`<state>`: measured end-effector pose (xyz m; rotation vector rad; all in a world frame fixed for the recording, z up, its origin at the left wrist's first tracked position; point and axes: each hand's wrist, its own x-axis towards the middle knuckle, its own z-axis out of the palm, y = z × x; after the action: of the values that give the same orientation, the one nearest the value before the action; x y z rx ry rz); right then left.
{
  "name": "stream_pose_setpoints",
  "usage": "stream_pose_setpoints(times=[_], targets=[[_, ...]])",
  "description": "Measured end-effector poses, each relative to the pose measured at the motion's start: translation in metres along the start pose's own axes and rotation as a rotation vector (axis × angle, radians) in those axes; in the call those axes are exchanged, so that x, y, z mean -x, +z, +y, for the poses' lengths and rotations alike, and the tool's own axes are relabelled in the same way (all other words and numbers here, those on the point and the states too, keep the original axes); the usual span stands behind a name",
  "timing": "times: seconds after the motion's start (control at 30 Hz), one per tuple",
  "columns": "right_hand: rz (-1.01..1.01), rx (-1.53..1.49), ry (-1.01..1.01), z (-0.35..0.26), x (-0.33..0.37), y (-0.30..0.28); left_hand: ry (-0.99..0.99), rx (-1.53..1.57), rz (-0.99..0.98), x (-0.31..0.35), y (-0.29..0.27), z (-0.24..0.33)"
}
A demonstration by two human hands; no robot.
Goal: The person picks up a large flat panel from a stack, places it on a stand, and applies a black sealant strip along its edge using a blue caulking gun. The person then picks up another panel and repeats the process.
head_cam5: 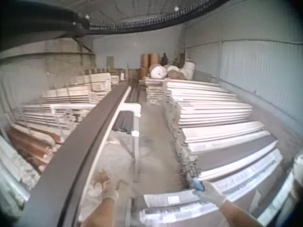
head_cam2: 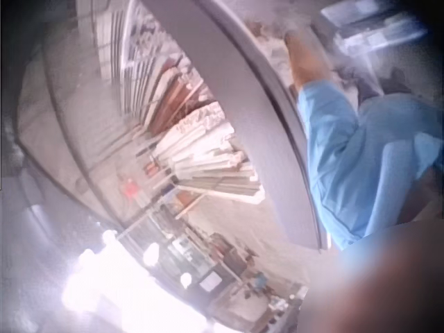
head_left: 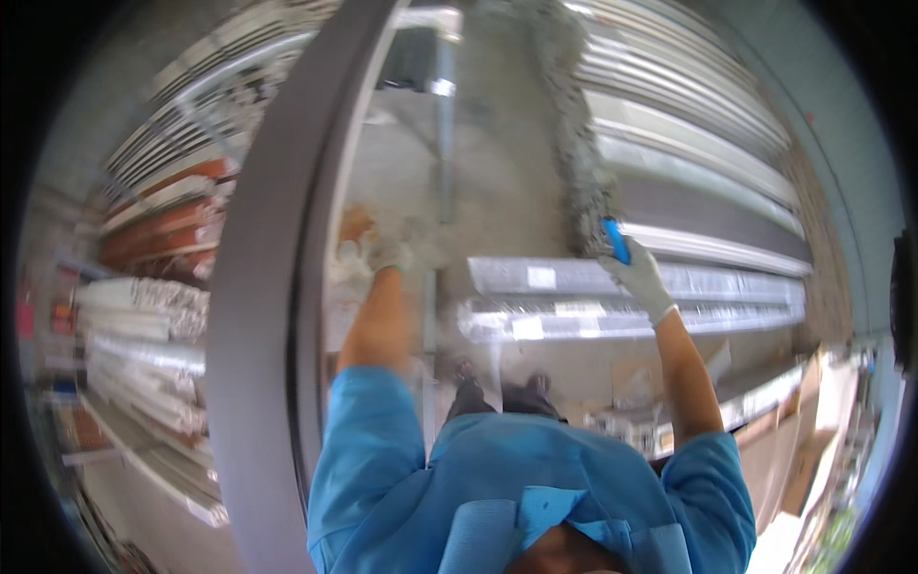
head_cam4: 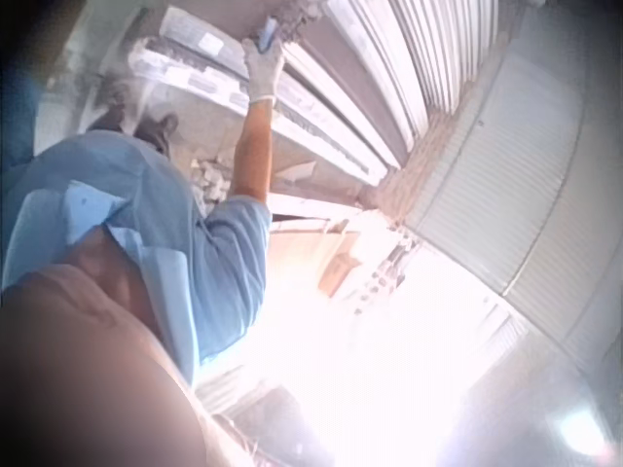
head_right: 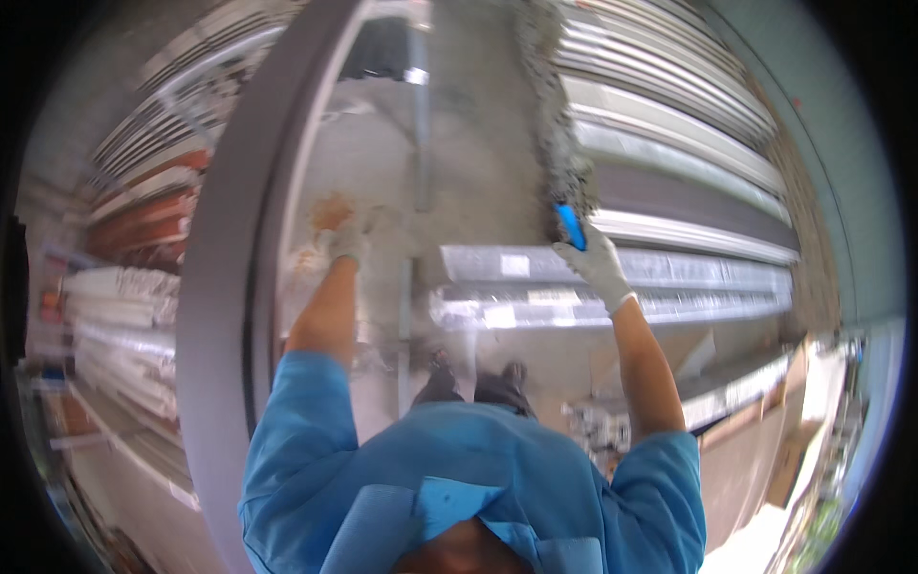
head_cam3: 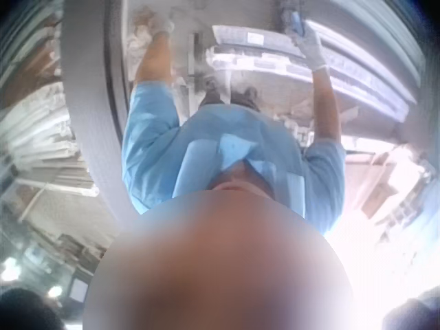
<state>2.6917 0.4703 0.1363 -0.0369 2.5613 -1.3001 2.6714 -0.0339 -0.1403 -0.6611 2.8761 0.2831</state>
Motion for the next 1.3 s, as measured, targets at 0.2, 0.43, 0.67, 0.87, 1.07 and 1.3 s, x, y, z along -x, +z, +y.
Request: stream_pose_setpoints(times=[0.2,0.43,0.67,0.87,1.07,1.3], targets=[[-0.089,-0.076,0.265,0.106,0.055,-0.009,0.011,-0.104,0.017,0.042,-0.018,-0.044],[-0.051,-0.010,0.310,0.195,0.078,-0.045,0.116,-0.125,-0.046,0.096,-0.100,0.017],[-0.080,-0.045,0.337,0.240,0.034,-0.075,0.290,0.228,0.186,0.156,-0.143,0.111],[-0.124,-0.186,0.241,0.253,-0.010,-0.083,0.037,0.066,0.635,0.229,-0.199,0.107],[-0.178,-0.212,0.211,0.247,-0.038,-0.089,-0.575,-0.624,0.600,0.271,-0.249,0.047],[-0.208,-0.208,0.243,0.240,-0.060,-0.082,-0.630,-0.642,0.585,0.268,-0.238,0.026]])
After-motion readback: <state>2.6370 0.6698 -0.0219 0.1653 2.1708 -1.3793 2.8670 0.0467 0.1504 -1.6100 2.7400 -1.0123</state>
